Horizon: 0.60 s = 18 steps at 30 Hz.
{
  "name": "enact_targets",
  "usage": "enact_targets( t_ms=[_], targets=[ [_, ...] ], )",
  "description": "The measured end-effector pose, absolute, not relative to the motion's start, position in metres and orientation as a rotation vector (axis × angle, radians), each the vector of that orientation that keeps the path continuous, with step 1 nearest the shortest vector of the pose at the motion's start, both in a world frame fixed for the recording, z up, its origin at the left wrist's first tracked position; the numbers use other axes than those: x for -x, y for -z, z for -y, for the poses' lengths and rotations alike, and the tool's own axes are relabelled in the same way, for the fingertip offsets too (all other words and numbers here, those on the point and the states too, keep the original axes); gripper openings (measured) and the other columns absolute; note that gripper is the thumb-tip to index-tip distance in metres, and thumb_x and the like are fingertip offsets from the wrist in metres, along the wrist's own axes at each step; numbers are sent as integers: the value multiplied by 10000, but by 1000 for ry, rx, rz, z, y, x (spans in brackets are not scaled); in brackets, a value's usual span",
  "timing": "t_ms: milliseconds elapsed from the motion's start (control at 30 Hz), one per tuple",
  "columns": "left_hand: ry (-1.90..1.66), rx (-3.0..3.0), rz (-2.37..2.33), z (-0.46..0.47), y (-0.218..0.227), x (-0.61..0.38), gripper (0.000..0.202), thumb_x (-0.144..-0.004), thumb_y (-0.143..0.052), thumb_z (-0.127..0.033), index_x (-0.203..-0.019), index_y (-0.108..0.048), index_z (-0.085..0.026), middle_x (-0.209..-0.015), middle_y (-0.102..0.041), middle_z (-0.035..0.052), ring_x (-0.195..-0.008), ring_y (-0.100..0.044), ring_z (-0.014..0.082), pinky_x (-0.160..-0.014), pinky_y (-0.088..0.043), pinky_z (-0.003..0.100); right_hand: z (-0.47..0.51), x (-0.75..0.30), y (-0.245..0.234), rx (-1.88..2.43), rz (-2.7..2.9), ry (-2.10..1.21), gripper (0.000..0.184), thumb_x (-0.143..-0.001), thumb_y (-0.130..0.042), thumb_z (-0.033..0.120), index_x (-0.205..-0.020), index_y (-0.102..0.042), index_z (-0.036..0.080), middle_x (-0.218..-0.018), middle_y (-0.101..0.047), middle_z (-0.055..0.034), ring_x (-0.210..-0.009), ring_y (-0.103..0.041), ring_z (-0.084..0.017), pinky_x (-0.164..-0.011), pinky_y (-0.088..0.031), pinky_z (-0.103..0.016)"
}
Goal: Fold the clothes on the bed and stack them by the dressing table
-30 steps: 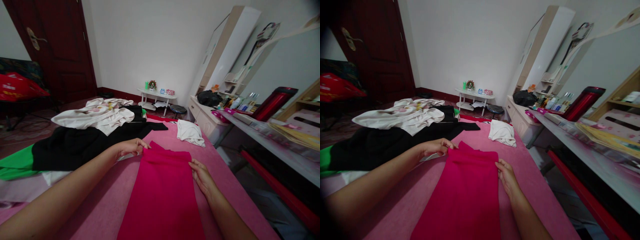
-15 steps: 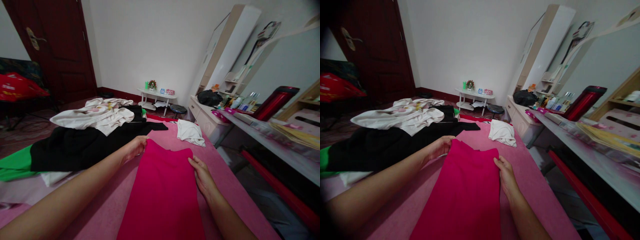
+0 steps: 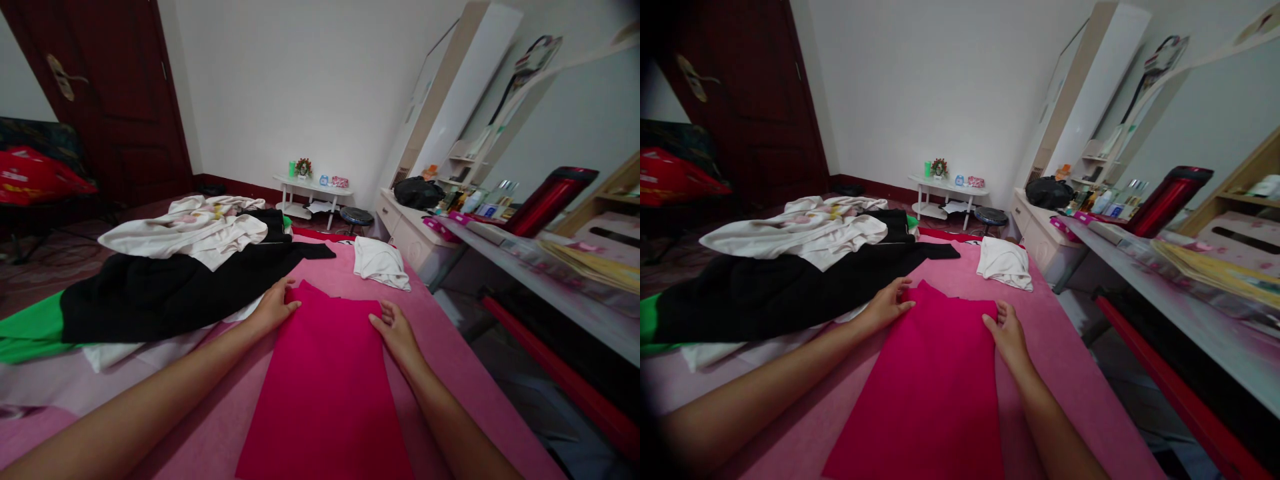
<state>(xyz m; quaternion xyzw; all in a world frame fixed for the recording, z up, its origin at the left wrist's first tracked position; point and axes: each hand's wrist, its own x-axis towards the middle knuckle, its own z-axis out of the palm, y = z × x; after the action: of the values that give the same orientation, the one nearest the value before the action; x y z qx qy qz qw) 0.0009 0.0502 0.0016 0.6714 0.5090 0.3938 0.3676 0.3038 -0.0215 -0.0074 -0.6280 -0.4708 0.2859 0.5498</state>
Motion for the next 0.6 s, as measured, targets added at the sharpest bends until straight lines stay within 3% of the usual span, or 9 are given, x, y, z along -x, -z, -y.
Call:
enact_targets(
  t_ms=[133,267,400,467,600],
  targets=[
    [-877,-1788,-1437,-56,-7,-10,708,-602,-774,-209,-1255,-502,-168,-942,-662,66,-854,-630,230,-766,-456,296,-3,-303,1,1602,1191,-649,674,-453,-858,329,-1055,-583,202,-1132,-653,-92,-1131,-571,-289,-1013,-401,-445],
    [-779,-1827,-1540,-63,-17,-1,643,-617,-770,-238,-1214,-547,-149,-841,-663,60,-795,-625,222,-680,-436,267,-14,-309,-5,1640,1205,-712,598,-400,-870,254,-942,-627,184,-988,-699,-83,-1009,-629,-311,-932,-462,-457],
    [-619,-1867,-1650,-63,-26,20,289,-627,-762,-403,-803,-703,-181,-740,-669,69,-735,-626,235,-625,-397,274,-10,-311,-2,1614,1251,-724,520,-457,-837,233,-935,-634,212,-872,-723,-39,-856,-677,-265,-772,-541,-386],
    [-524,-1868,-1684,-62,-28,25,312,-616,-744,-496,-612,-693,-188,-669,-662,73,-682,-624,237,-601,-383,282,-7,-311,1,1640,1291,-676,472,-499,-812,256,-931,-631,204,-843,-726,-45,-792,-685,-255,-701,-550,-363],
    [-477,-1866,-1699,-58,-29,18,276,-598,-747,-491,-593,-714,-217,-669,-679,63,-683,-628,233,-597,-377,279,-5,-309,5,1726,1375,-526,337,-564,-773,320,-842,-634,190,-785,-711,-68,-728,-677,-264,-640,-542,-359]
  ],
)
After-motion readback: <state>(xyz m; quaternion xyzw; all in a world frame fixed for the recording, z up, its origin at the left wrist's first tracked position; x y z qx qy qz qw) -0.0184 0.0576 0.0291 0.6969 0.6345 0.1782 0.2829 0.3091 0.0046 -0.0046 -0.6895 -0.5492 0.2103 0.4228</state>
